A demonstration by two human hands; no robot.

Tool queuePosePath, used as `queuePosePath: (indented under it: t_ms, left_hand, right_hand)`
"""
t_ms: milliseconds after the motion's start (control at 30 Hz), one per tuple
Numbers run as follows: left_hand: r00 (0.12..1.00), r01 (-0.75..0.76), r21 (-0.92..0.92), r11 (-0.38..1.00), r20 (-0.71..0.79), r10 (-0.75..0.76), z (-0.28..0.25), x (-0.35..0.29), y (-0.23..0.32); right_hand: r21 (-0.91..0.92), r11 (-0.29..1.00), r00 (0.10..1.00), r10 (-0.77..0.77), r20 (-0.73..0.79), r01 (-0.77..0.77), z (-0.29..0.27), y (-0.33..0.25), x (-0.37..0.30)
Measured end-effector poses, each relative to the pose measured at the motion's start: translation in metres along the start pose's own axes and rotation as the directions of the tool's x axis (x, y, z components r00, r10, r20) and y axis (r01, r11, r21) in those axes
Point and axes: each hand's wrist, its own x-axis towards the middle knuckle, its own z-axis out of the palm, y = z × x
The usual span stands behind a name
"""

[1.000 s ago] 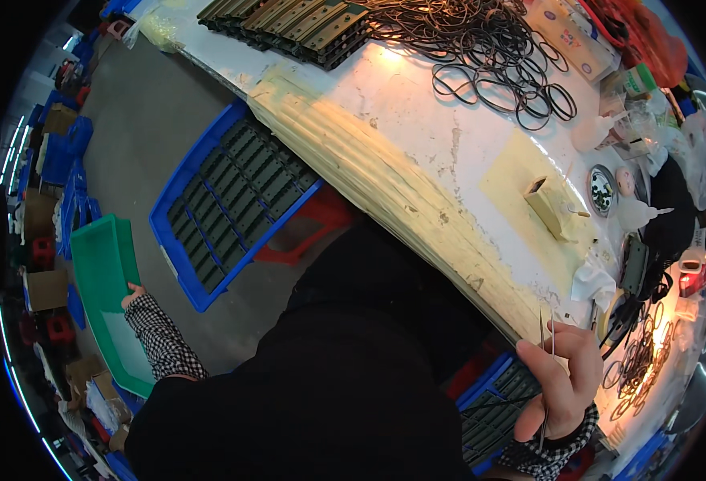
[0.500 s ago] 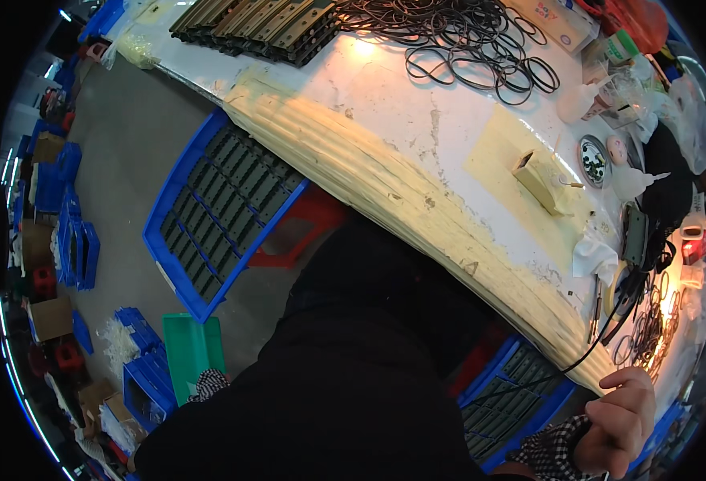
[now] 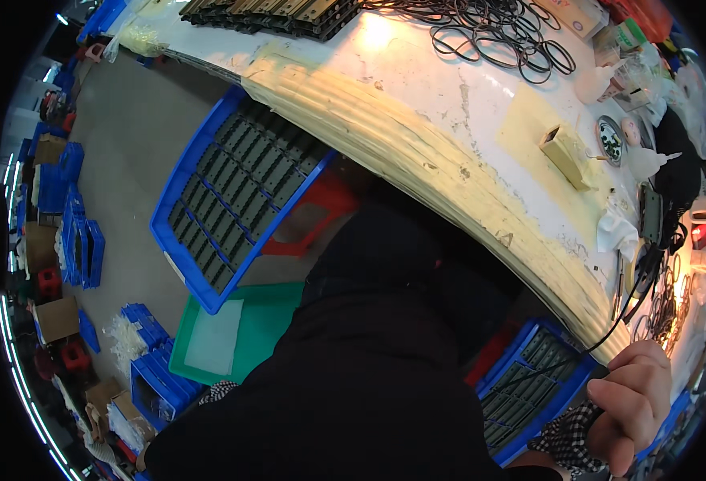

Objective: Assemble small electronic modules by attaching wires and checking components using tweezers.

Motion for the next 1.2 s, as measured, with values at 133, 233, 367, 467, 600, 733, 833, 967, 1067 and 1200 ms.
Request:
queuePosePath:
  t_ms: [133, 233, 367, 467, 600, 733, 833, 967, 1067, 1200]
  left_hand:
    - [0.994, -0.106, 0.000, 0.994, 0.013, 0.106, -0.002, -0.002, 0.015]
    - [0.977, -0.212, -0.008, 0.977, 0.018, 0.212, -0.004, -0.009, 0.032]
    - [0.923, -0.384, -0.012, 0.923, 0.029, 0.384, -0.010, -0.025, 0.063]
    - [0.864, -0.501, -0.022, 0.865, 0.044, 0.502, -0.011, -0.040, 0.089]
    - [0.769, -0.634, -0.036, 0.772, 0.076, 0.635, -0.008, -0.061, 0.135]
    - [0.660, -0.744, -0.040, 0.667, 0.113, 0.742, -0.001, -0.084, 0.179]
    - [0.579, -0.807, -0.043, 0.590, 0.140, 0.803, 0.005, -0.102, 0.210]
    - [0.460, -0.878, -0.052, 0.477, 0.192, 0.867, 0.018, -0.127, 0.252]
    - [0.381, -0.916, -0.045, 0.398, 0.211, 0.900, 0.023, -0.145, 0.275]
    - [0.261, -0.957, -0.056, 0.285, 0.260, 0.930, 0.035, -0.167, 0.309]
  right_hand:
    - [-0.013, 1.000, 1.000, 0.015, 0.026, -0.014, 0.001, -0.008, 0.001]
    - [0.049, 0.999, 0.999, -0.021, 0.050, 0.018, 0.005, -0.010, 0.004]
    - [0.033, 0.998, 0.998, -0.056, 0.017, 0.055, 0.015, -0.013, 0.007]
    - [0.047, 0.998, 0.998, -0.050, 0.026, 0.049, 0.017, -0.015, 0.006]
    - [0.036, 0.999, 1.000, -0.023, 0.004, 0.023, 0.015, -0.017, 0.001]
    - [-0.075, 0.957, 0.957, 0.272, -0.097, -0.280, 0.007, -0.030, -0.011]
    - [-0.081, 0.823, 0.827, 0.559, -0.068, -0.563, -0.012, -0.037, -0.029]
    - [-0.017, 0.492, 0.476, 0.850, 0.223, -0.870, -0.056, -0.036, -0.079]
    - [-0.088, 0.148, 0.099, 0.904, 0.416, -0.985, -0.061, -0.019, -0.121]
    - [-0.324, -0.268, -0.401, 0.784, 0.474, -0.907, -0.038, -0.006, -0.185]
